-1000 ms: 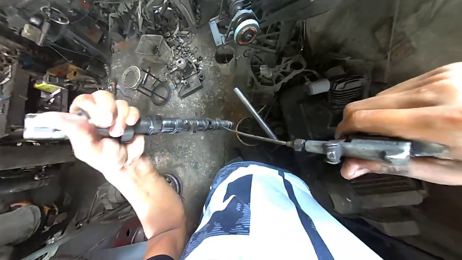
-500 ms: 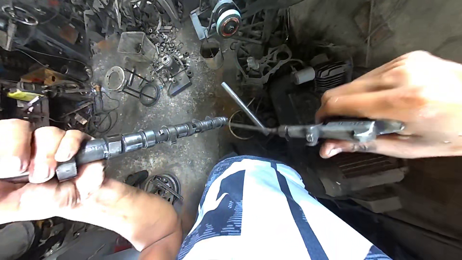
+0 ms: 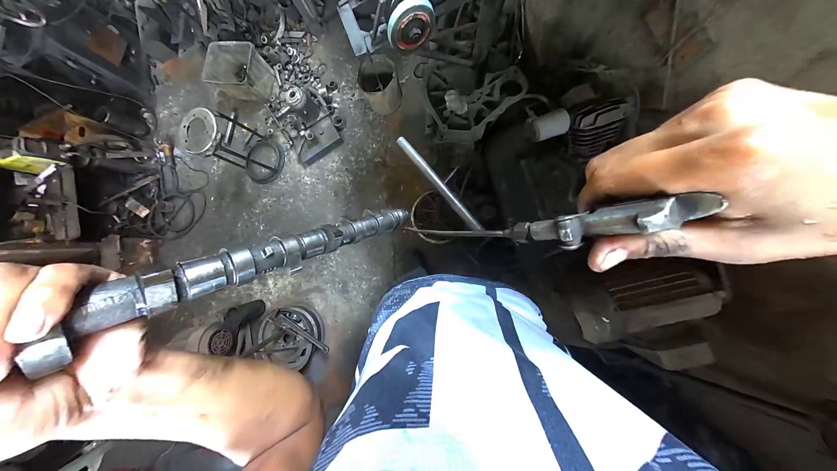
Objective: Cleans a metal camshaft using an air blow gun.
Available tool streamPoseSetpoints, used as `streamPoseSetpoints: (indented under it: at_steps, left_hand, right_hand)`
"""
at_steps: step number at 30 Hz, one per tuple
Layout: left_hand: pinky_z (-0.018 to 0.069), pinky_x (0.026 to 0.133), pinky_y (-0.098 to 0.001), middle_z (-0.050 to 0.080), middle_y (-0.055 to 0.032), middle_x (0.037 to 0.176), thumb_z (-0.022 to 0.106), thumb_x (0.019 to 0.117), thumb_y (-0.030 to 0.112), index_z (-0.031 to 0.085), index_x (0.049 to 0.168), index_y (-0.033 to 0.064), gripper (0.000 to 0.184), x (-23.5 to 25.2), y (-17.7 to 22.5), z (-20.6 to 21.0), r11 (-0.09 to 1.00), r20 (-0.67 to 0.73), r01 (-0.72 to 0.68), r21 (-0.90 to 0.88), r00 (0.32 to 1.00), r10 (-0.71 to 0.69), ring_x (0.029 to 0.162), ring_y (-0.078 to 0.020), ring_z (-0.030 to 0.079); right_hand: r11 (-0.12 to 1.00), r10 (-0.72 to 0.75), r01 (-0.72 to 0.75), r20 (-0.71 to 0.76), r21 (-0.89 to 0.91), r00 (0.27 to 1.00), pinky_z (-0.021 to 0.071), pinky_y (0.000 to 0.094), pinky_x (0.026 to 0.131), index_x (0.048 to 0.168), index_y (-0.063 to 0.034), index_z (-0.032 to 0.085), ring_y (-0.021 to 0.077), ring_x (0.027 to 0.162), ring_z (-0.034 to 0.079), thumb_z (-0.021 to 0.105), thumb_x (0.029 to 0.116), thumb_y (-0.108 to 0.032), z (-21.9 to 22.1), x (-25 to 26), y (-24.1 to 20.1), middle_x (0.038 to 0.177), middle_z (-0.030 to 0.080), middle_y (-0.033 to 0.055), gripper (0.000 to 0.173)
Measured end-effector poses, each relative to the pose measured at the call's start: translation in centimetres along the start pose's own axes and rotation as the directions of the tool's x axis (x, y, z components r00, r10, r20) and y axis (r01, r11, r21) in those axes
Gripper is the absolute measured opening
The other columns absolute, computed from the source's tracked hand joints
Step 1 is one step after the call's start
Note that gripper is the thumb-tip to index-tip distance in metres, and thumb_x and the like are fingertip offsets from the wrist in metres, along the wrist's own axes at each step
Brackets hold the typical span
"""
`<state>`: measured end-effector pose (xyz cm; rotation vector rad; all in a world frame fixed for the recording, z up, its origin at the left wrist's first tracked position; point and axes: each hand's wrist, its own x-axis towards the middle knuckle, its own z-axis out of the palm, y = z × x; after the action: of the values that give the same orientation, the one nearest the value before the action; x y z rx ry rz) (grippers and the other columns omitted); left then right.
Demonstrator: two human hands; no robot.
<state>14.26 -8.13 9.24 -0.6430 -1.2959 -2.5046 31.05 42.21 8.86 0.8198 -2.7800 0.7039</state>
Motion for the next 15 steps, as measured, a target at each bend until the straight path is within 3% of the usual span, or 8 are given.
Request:
streamPoseSetpoints:
  at_steps: [2,4,7,10,12,15]
  left_hand:
    - [0.0555,0.066,-0.0346,0.054,-0.006,0.065,0.042,0.0968,0.015,0.052,0.076,0.0039,0.026,-0.2,0.4,-0.9,0.981,0.01,-0.058,0.183,0.998,0.057,0.063,-0.0167,0.059]
    - [0.0552,0.072,-0.0366,0.059,-0.0076,0.072,0.045,0.0961,0.014,0.057,0.081,0.0022,0.023,-0.1,0.7,-1.7,0.968,0.113,-0.072,0.239,0.993,0.045,0.072,-0.0182,0.063]
    - [0.0564,0.065,-0.031,0.064,-0.0082,0.07,0.055,0.089,0.006,0.061,0.073,0.0043,0.017,-0.1,0.3,4.0,0.926,0.106,-0.122,0.357,0.99,0.09,0.069,-0.0171,0.066]
    - [0.0573,0.068,-0.0305,0.066,-0.0083,0.074,0.056,0.0897,0.009,0.063,0.075,0.0046,0.017,-0.1,0.7,4.6,0.93,0.153,-0.1,0.353,0.987,0.048,0.073,-0.0167,0.067]
    - [0.0576,0.068,-0.0317,0.066,-0.0092,0.074,0.056,0.0894,0.009,0.063,0.075,0.0038,0.016,-0.1,0.8,4.1,0.938,0.134,-0.095,0.332,0.99,0.053,0.073,-0.018,0.068]
    - [0.0562,0.065,-0.0317,0.062,-0.0078,0.069,0.047,0.0938,0.008,0.059,0.074,0.004,0.024,0.3,0.7,3.5,0.94,0.124,-0.127,0.317,0.988,0.092,0.068,-0.0169,0.065]
  right_hand:
    - [0.999,0.019,-0.018,0.018,-0.031,1.0,0.0341,0.0258,0.042,0.08,-0.0193,0.065,0.0033,0.051,0.05,0.049,0.0966,-0.064,0.3,0.0,0.3,0.063,0.053,-0.0098,0.05]
    - [0.999,0.029,-0.028,0.034,-0.021,0.999,0.0354,0.0252,0.042,0.081,-0.0198,0.066,0.0026,0.051,0.05,0.05,0.0965,-0.065,0.3,-0.1,0.5,0.064,0.054,-0.0104,0.05]
    - [1.0,0.028,-0.028,0.029,0.004,0.999,0.0347,0.0269,0.044,0.083,-0.0185,0.064,0.0037,0.052,0.049,0.05,0.0976,-0.064,0.2,-0.1,0.6,0.064,0.054,-0.0087,0.05]
    - [0.999,0.006,-0.007,0.034,0.044,0.999,0.0355,0.0226,0.042,0.081,-0.0191,0.066,0.0006,0.052,0.05,0.052,0.0964,-0.066,0.2,-0.4,0.5,0.064,0.054,-0.0107,0.051]
    - [1.0,0.025,-0.025,0.04,-0.007,0.999,0.0355,0.0251,0.042,0.082,-0.019,0.066,0.0027,0.051,0.05,0.05,0.0969,-0.065,0.3,-0.6,0.5,0.063,0.054,-0.0099,0.051]
    - [0.997,0.061,-0.059,0.049,-0.042,0.997,0.0355,0.0257,0.042,0.08,-0.0217,0.065,0.0027,0.051,0.05,0.049,0.0957,-0.067,0.9,-1.1,0.5,0.063,0.053,-0.0114,0.05]
